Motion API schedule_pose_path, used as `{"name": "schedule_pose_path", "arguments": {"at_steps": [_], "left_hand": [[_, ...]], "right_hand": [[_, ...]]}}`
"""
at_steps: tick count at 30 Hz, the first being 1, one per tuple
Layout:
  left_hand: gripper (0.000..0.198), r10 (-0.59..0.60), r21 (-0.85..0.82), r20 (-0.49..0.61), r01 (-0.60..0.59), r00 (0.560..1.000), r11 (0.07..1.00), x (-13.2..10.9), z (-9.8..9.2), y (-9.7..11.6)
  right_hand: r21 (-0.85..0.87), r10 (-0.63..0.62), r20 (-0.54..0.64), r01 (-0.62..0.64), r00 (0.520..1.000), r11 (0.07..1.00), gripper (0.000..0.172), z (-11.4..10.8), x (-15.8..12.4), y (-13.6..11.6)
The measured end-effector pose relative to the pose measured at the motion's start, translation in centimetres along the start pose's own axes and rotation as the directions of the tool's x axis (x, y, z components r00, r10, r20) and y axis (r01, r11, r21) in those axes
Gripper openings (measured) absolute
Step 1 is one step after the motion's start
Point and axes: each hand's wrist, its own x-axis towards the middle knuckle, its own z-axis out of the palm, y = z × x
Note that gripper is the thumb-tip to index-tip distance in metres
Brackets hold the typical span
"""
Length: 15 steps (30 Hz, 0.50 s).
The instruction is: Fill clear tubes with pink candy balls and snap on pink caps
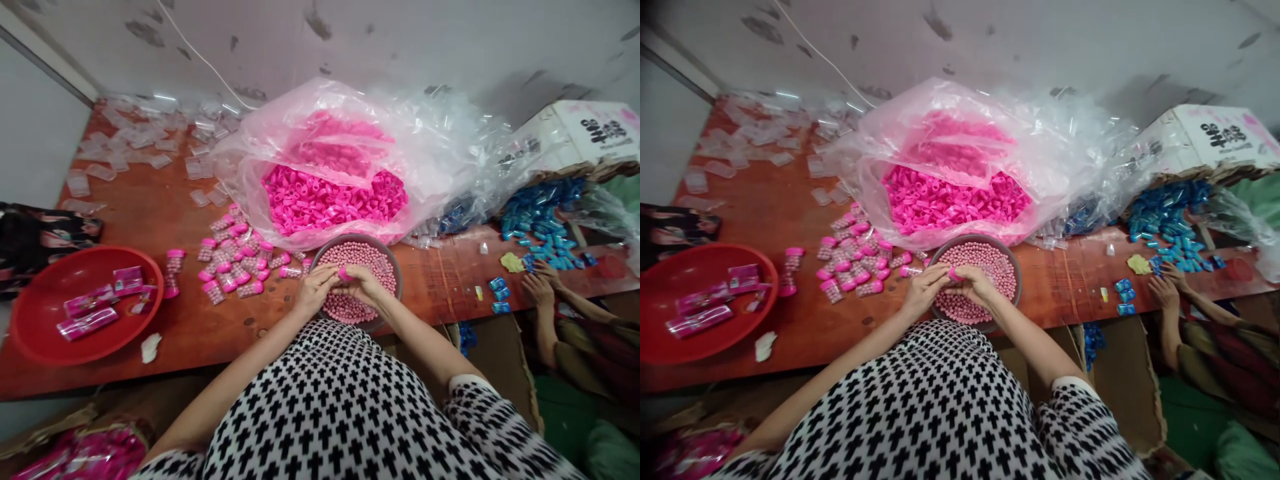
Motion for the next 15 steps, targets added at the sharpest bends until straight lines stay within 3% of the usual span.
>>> {"name": "schedule_pose_path", "arguments": {"at_steps": [5,9,12,14,15], "left_hand": [[0.023,0.004,0.042,0.091,-0.008,0.996,0.999,0.4,0.0,-0.5],[0.026,-0.050,-0.002,0.081,0.050,0.995,0.999,1.3,-0.2,-0.5],[0.031,-0.143,-0.045,-0.056,0.141,0.988,0.989,2.2,-2.0,0.0],[0.035,-0.196,-0.041,-0.234,0.192,0.952,0.981,2.8,-4.3,-0.2],[0.036,-0.207,-0.028,-0.331,0.209,0.921,0.977,3.0,-5.7,-0.5]], "right_hand": [[0.051,0.045,-0.080,-0.041,0.996,0.998,0.017,-0.2,0.4,1.3],[-0.073,0.074,0.019,-0.072,0.997,0.995,0.028,-0.8,0.5,-0.7],[-0.239,-0.025,0.020,0.029,1.000,0.971,0.043,-2.6,2.1,-4.6],[-0.381,-0.233,-0.136,0.166,0.963,0.910,0.047,-4.7,3.9,-7.7],[-0.466,-0.332,-0.219,0.201,0.917,0.862,0.045,-5.9,4.8,-9.2]]}}
